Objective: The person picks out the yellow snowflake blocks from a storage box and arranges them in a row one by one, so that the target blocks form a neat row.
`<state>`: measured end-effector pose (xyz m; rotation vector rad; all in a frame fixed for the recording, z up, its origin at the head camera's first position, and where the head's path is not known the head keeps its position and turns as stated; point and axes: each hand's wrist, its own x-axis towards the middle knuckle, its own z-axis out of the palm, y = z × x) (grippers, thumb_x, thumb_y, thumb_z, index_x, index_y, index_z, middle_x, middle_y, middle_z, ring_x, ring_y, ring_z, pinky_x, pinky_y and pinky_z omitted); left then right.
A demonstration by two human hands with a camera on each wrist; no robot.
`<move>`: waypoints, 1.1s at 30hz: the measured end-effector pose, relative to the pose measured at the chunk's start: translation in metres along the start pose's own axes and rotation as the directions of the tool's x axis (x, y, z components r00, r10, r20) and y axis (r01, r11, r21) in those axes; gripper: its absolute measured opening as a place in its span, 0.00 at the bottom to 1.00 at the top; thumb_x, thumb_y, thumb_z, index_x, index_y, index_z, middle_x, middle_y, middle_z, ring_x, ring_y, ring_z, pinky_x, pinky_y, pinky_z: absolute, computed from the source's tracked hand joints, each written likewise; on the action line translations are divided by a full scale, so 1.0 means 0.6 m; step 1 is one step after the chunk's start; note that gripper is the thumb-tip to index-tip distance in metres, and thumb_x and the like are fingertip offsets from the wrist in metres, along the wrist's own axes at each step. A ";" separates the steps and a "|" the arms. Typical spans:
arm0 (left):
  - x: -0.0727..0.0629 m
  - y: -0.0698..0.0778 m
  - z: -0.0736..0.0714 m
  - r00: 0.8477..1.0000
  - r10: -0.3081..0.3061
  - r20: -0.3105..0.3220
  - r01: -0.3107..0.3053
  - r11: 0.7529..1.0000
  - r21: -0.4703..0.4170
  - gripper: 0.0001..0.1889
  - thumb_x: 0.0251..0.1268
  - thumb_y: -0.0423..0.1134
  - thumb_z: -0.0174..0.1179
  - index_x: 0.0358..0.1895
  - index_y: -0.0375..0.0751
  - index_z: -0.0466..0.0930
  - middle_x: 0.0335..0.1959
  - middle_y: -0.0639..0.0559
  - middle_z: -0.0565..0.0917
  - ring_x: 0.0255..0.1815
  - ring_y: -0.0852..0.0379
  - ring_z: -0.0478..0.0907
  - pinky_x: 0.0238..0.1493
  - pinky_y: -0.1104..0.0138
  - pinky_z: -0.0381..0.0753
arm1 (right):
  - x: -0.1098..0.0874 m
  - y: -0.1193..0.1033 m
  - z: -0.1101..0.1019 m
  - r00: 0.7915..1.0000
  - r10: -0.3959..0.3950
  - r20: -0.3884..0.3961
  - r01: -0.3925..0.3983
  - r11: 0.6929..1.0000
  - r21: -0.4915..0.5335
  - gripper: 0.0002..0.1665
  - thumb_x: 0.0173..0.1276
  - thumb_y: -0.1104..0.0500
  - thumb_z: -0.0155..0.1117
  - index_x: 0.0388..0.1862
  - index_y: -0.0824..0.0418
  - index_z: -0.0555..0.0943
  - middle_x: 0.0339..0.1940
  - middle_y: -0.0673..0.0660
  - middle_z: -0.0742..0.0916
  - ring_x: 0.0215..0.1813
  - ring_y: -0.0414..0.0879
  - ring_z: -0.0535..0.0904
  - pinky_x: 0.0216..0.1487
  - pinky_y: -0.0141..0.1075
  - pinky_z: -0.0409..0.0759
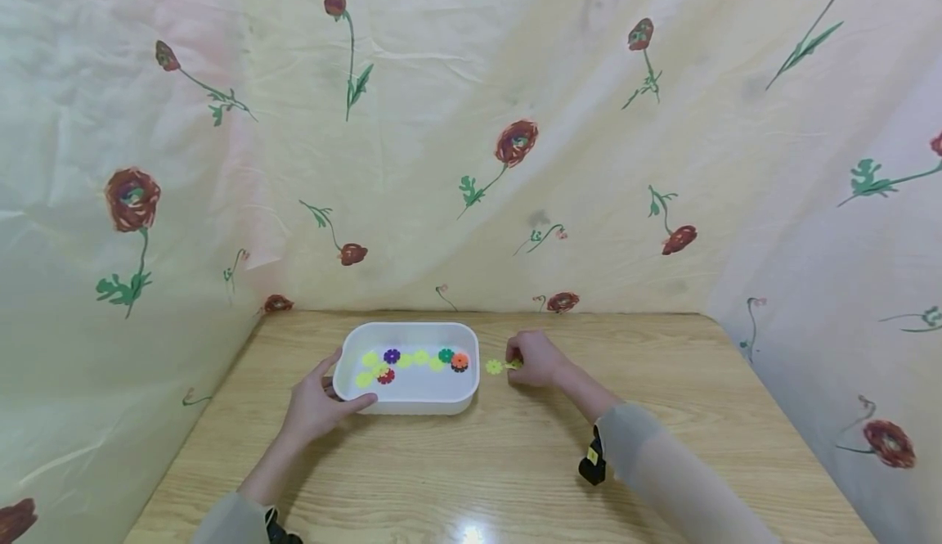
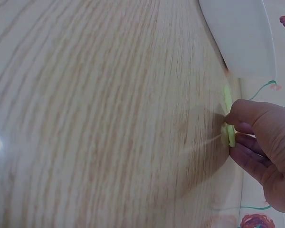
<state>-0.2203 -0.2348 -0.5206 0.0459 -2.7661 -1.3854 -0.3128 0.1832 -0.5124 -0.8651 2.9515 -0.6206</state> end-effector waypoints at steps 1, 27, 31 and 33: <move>0.000 0.000 0.000 1.000 0.001 0.000 -0.001 1.000 -0.001 0.62 0.50 0.58 0.84 0.84 0.37 0.58 0.69 0.27 0.80 0.61 0.39 0.85 0.55 0.55 0.90 | 0.000 0.000 0.000 1.000 -0.001 0.000 0.001 1.000 -0.001 0.08 0.52 0.63 0.77 0.31 0.58 0.85 0.29 0.50 0.83 0.32 0.39 0.74 0.36 0.32 0.77; -0.001 0.004 -0.002 1.000 0.005 -0.001 -0.005 1.000 -0.009 0.62 0.51 0.59 0.83 0.84 0.37 0.58 0.67 0.27 0.81 0.60 0.40 0.85 0.45 0.66 0.88 | -0.002 -0.001 -0.001 1.000 -0.009 -0.015 0.009 1.000 -0.002 0.06 0.55 0.62 0.76 0.28 0.59 0.85 0.27 0.50 0.85 0.31 0.40 0.75 0.35 0.33 0.79; -0.001 0.003 -0.002 1.000 0.005 -0.001 -0.005 1.000 -0.003 0.62 0.51 0.59 0.83 0.84 0.37 0.58 0.68 0.27 0.80 0.61 0.39 0.85 0.49 0.62 0.90 | 0.000 -0.002 -0.007 0.997 0.069 -0.034 -0.068 0.997 0.041 0.04 0.61 0.62 0.72 0.29 0.58 0.84 0.29 0.51 0.86 0.31 0.41 0.77 0.36 0.35 0.81; -0.001 0.003 0.000 1.000 0.005 0.002 -0.005 1.000 -0.004 0.62 0.51 0.59 0.83 0.84 0.37 0.58 0.68 0.28 0.81 0.61 0.39 0.85 0.49 0.62 0.90 | 0.004 -0.004 -0.012 0.992 0.109 -0.069 -0.105 0.993 0.059 0.04 0.64 0.62 0.70 0.29 0.57 0.84 0.31 0.52 0.87 0.31 0.41 0.78 0.36 0.35 0.81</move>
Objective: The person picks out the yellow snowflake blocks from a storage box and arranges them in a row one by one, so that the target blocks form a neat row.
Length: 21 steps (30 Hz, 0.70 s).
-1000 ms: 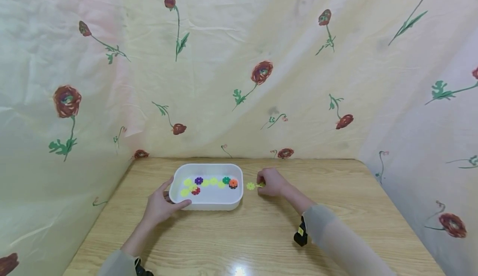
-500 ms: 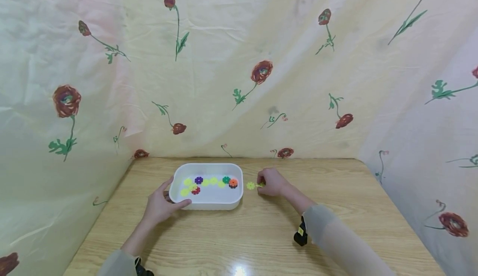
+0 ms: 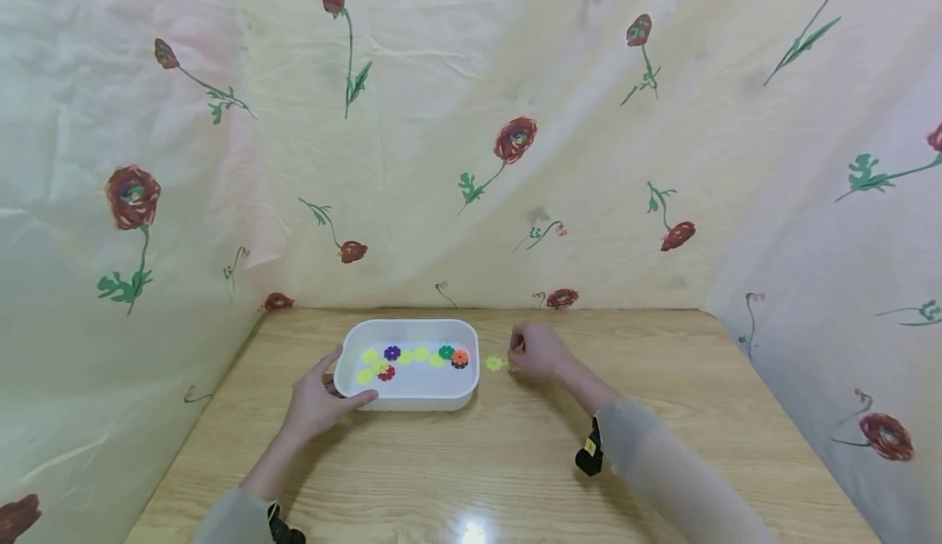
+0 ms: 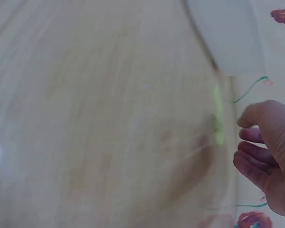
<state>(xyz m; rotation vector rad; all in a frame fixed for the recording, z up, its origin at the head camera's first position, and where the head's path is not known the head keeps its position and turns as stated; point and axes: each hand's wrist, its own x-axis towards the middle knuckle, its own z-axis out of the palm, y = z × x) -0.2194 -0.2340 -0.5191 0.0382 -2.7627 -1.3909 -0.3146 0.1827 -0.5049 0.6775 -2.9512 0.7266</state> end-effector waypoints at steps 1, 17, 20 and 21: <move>0.001 0.000 0.000 1.000 0.000 0.000 0.000 1.000 0.000 0.62 0.51 0.59 0.83 0.84 0.37 0.58 0.68 0.28 0.81 0.61 0.39 0.85 0.49 0.63 0.89 | 0.004 -0.002 -0.003 1.000 0.011 -0.020 -0.011 1.000 0.007 0.04 0.65 0.62 0.69 0.30 0.57 0.84 0.32 0.52 0.88 0.31 0.41 0.78 0.36 0.36 0.81; 0.004 0.001 0.003 1.000 -0.009 -0.008 0.009 1.000 0.015 0.63 0.49 0.61 0.83 0.85 0.38 0.58 0.70 0.28 0.80 0.61 0.41 0.85 0.54 0.58 0.90 | 0.072 -0.121 -0.006 0.988 -0.125 -0.095 0.128 0.992 0.024 0.02 0.69 0.61 0.71 0.35 0.59 0.87 0.33 0.52 0.87 0.35 0.42 0.79 0.39 0.34 0.82; 0.002 0.000 0.003 1.000 -0.020 -0.008 0.020 1.000 0.018 0.64 0.49 0.61 0.83 0.85 0.38 0.58 0.70 0.29 0.79 0.60 0.41 0.85 0.53 0.60 0.90 | 0.081 -0.137 0.003 0.986 -0.145 -0.081 0.146 0.989 0.015 0.02 0.69 0.61 0.72 0.36 0.58 0.87 0.33 0.51 0.87 0.36 0.41 0.79 0.40 0.33 0.82; 0.002 0.000 0.003 1.000 -0.023 -0.007 0.023 1.000 0.017 0.64 0.48 0.61 0.84 0.85 0.38 0.58 0.69 0.29 0.80 0.60 0.41 0.85 0.52 0.60 0.90 | 0.084 -0.142 0.005 0.987 -0.144 -0.070 0.146 0.989 0.019 0.02 0.69 0.61 0.72 0.36 0.58 0.87 0.33 0.51 0.87 0.36 0.41 0.79 0.40 0.33 0.83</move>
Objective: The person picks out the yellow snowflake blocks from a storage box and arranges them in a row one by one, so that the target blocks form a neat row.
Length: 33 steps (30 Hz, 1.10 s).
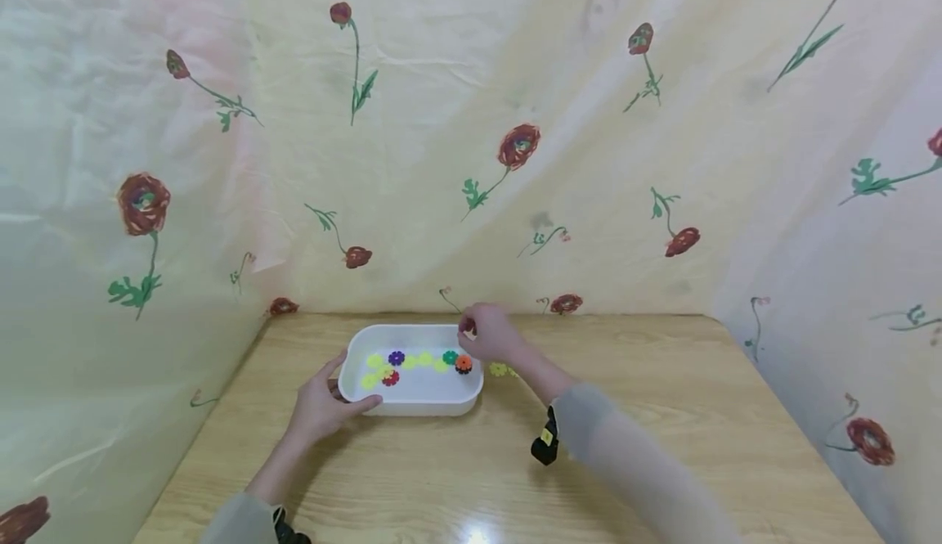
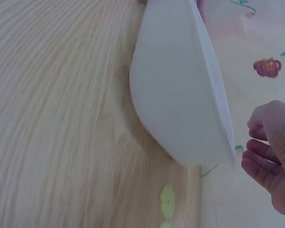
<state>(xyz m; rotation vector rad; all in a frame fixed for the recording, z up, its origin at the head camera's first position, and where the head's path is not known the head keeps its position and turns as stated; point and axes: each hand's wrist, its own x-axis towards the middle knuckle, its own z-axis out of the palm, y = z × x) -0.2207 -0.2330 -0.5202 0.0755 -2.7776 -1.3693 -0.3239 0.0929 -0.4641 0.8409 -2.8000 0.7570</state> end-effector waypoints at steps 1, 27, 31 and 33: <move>0.000 0.000 0.000 1.000 0.000 0.001 0.000 1.000 -0.001 0.64 0.49 0.61 0.84 0.85 0.38 0.58 0.69 0.28 0.80 0.59 0.42 0.85 0.50 0.62 0.89 | 0.003 -0.004 0.003 1.000 -0.005 0.011 0.005 1.000 -0.001 0.02 0.69 0.60 0.73 0.36 0.58 0.87 0.33 0.50 0.87 0.37 0.41 0.79 0.41 0.33 0.83; -0.002 0.003 0.005 1.000 0.004 -0.004 -0.004 1.000 -0.016 0.62 0.50 0.57 0.84 0.84 0.36 0.58 0.63 0.28 0.84 0.52 0.47 0.87 0.39 0.72 0.84 | 0.024 -0.080 0.083 0.925 -0.019 0.381 0.089 0.982 -0.167 0.21 0.76 0.60 0.65 0.66 0.57 0.85 0.67 0.54 0.88 0.73 0.51 0.80 0.79 0.45 0.74; -0.001 0.002 0.004 1.000 0.008 -0.008 -0.008 1.000 -0.009 0.62 0.50 0.58 0.84 0.84 0.36 0.58 0.64 0.27 0.84 0.54 0.46 0.88 0.39 0.73 0.84 | 0.019 -0.082 0.095 0.926 -0.020 0.378 0.088 0.982 -0.165 0.24 0.74 0.62 0.63 0.67 0.58 0.83 0.67 0.55 0.87 0.66 0.49 0.83 0.74 0.42 0.78; 0.000 0.001 0.002 1.000 0.009 -0.010 -0.009 1.000 -0.005 0.62 0.50 0.58 0.84 0.84 0.36 0.58 0.65 0.28 0.83 0.55 0.45 0.88 0.41 0.72 0.84 | 0.018 -0.083 0.100 0.928 -0.010 0.372 0.070 0.987 -0.147 0.25 0.72 0.63 0.63 0.67 0.58 0.83 0.66 0.55 0.88 0.61 0.47 0.83 0.71 0.41 0.80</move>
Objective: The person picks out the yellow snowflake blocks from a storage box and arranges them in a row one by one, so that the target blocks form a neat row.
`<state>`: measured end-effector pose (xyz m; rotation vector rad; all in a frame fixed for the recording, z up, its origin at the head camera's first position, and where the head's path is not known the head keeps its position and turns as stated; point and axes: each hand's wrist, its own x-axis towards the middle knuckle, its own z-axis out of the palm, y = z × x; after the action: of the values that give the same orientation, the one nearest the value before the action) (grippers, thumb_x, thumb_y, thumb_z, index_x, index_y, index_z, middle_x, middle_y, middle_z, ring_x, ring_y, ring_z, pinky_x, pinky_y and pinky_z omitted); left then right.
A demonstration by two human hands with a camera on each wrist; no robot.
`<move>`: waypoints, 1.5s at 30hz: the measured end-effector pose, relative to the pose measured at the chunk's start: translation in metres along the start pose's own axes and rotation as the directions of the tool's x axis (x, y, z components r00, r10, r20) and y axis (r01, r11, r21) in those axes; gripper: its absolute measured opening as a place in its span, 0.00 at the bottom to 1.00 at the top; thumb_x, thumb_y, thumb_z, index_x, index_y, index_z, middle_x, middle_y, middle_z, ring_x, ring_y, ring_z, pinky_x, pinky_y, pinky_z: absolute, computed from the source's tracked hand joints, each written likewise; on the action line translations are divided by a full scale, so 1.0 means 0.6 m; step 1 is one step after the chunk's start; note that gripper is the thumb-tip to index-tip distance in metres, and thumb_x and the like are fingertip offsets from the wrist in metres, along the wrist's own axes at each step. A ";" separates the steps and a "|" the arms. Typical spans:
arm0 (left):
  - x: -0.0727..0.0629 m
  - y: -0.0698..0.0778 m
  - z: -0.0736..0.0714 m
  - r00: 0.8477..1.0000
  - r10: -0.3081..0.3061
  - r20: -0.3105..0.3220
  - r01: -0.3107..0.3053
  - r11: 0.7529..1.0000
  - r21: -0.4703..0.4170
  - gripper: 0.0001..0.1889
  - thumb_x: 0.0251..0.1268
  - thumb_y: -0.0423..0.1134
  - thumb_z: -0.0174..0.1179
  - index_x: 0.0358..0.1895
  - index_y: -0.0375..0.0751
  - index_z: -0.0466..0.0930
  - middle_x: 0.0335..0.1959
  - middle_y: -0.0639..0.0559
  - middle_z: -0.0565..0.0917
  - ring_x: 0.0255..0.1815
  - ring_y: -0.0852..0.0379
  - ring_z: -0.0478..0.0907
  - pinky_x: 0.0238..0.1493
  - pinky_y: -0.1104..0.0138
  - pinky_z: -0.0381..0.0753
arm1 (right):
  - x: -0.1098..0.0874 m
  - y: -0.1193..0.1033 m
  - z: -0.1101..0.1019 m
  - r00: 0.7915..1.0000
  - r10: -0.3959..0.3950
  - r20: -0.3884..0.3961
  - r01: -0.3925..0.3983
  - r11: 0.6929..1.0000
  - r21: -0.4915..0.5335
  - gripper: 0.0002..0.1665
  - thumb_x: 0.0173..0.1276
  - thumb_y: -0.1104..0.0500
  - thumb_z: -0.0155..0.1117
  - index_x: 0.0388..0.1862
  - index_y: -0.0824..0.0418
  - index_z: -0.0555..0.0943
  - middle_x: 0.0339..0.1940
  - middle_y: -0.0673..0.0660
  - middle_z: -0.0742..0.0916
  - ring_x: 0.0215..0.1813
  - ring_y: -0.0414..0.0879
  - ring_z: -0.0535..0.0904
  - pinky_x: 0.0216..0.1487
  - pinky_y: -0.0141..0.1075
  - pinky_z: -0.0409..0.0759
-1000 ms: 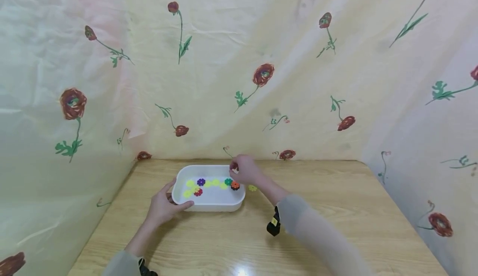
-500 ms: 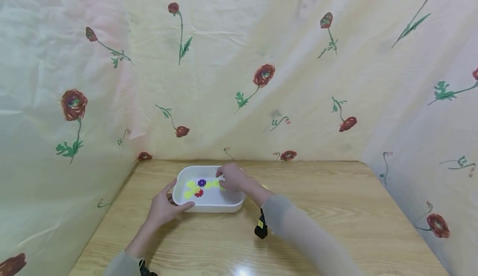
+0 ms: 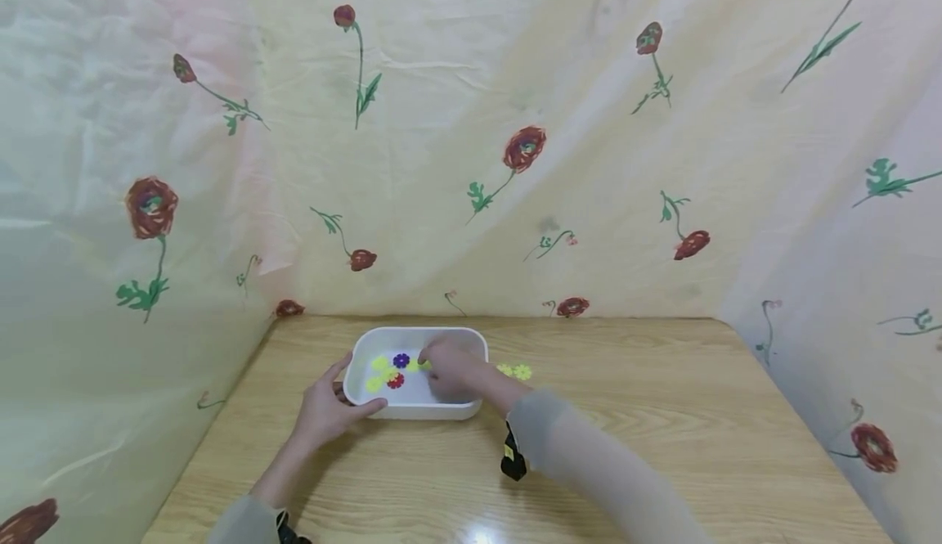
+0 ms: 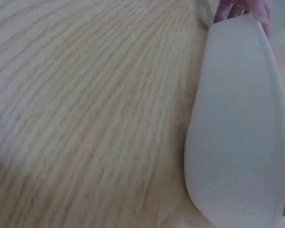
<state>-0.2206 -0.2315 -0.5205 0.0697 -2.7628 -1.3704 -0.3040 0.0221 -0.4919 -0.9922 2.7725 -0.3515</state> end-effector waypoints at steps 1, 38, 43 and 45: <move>0.000 0.000 0.000 1.000 0.001 0.000 -0.001 1.000 -0.001 0.62 0.50 0.58 0.84 0.84 0.36 0.58 0.65 0.27 0.83 0.55 0.45 0.88 0.41 0.72 0.85 | 0.000 -0.001 0.002 1.000 0.005 -0.002 -0.005 1.000 0.007 0.25 0.72 0.63 0.63 0.67 0.59 0.83 0.66 0.55 0.88 0.60 0.47 0.83 0.71 0.41 0.80; 0.001 -0.001 0.003 1.000 -0.013 0.028 0.014 0.999 -0.035 0.63 0.49 0.58 0.84 0.85 0.38 0.57 0.63 0.27 0.84 0.52 0.47 0.86 0.37 0.71 0.82 | -0.008 -0.001 -0.040 0.993 0.007 -0.116 0.000 0.998 0.056 0.16 0.61 0.61 0.78 0.49 0.60 0.89 0.48 0.54 0.92 0.51 0.47 0.87 0.57 0.38 0.87; 0.002 -0.001 -0.001 1.000 -0.020 0.023 0.021 1.000 -0.014 0.62 0.50 0.58 0.84 0.85 0.38 0.57 0.66 0.26 0.82 0.56 0.44 0.86 0.42 0.69 0.84 | -0.024 0.017 -0.072 0.984 -0.034 -0.177 0.048 0.996 0.078 0.16 0.58 0.62 0.78 0.47 0.63 0.89 0.46 0.58 0.93 0.53 0.52 0.88 0.60 0.45 0.87; 0.001 -0.002 -0.002 1.000 -0.013 0.018 0.013 1.000 -0.006 0.62 0.50 0.58 0.84 0.84 0.37 0.58 0.66 0.26 0.82 0.58 0.42 0.86 0.43 0.69 0.84 | -0.034 0.027 -0.085 0.982 -0.014 -0.191 0.035 0.994 0.106 0.17 0.58 0.63 0.79 0.47 0.64 0.89 0.46 0.58 0.92 0.52 0.52 0.87 0.60 0.46 0.87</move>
<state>-0.2213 -0.2332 -0.5207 0.0755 -2.7775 -1.3893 -0.3102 0.0555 -0.4460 -1.0166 2.8728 -0.6258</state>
